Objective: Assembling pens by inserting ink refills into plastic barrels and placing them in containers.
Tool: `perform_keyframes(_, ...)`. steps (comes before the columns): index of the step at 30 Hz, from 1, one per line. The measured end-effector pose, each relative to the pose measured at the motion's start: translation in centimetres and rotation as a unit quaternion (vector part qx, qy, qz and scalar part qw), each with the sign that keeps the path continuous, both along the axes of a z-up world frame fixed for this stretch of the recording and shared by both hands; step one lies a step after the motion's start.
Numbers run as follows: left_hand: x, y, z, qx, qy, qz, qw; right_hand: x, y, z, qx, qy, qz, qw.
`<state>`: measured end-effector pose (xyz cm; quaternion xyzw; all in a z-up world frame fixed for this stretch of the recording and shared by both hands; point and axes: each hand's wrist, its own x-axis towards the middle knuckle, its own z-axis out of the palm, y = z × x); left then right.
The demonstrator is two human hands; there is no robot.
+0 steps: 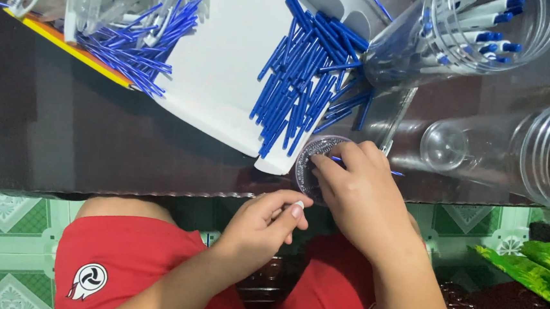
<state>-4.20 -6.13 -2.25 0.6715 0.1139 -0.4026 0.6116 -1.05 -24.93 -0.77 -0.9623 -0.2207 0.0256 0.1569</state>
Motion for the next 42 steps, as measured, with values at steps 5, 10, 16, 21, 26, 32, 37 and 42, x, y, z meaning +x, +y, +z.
perform_keyframes(5, -0.2, 0.2, -0.1, -0.013, -0.018, -0.005, 1.000, 0.1, 0.0, -0.7, -0.001, -0.011, 0.004, 1.000)
perform_keyframes(10, 0.3, 0.8, 0.2, -0.012, -0.037, 0.005, 0.999, 0.1, 0.1, -1.2, 0.002, 0.006, -0.014, 1.000)
perform_keyframes(16, 1.3, 1.6, 1.5, 0.004, -0.030, -0.001, 1.000, 0.0, 0.3, -1.1, 0.017, -0.009, -0.005, 1.000)
perform_keyframes(21, 1.4, 1.7, 1.5, 0.012, -0.047, -0.011, 0.999, 0.1, 0.2, -0.8, 0.073, 0.015, -0.004, 0.997)
perform_keyframes(26, 1.4, 1.7, 0.7, 0.009, -0.049, -0.015, 0.999, 0.5, -0.1, 0.3, 0.128, 0.069, -0.001, 0.989)
perform_keyframes(32, 0.4, 1.4, -1.3, -0.107, -0.159, 0.093, 0.977, 0.3, -0.1, 1.2, 0.071, 0.005, -0.006, 0.997)
perform_keyframes(37, 0.6, 1.4, -1.1, -0.083, -0.157, 0.083, 0.981, 0.2, -0.2, 2.1, 0.100, 0.017, -0.026, 0.994)
perform_keyframes(42, 0.7, 1.3, -0.8, -0.079, -0.163, 0.073, 0.981, 0.1, -0.6, 2.2, 0.130, 0.043, -0.019, 0.990)
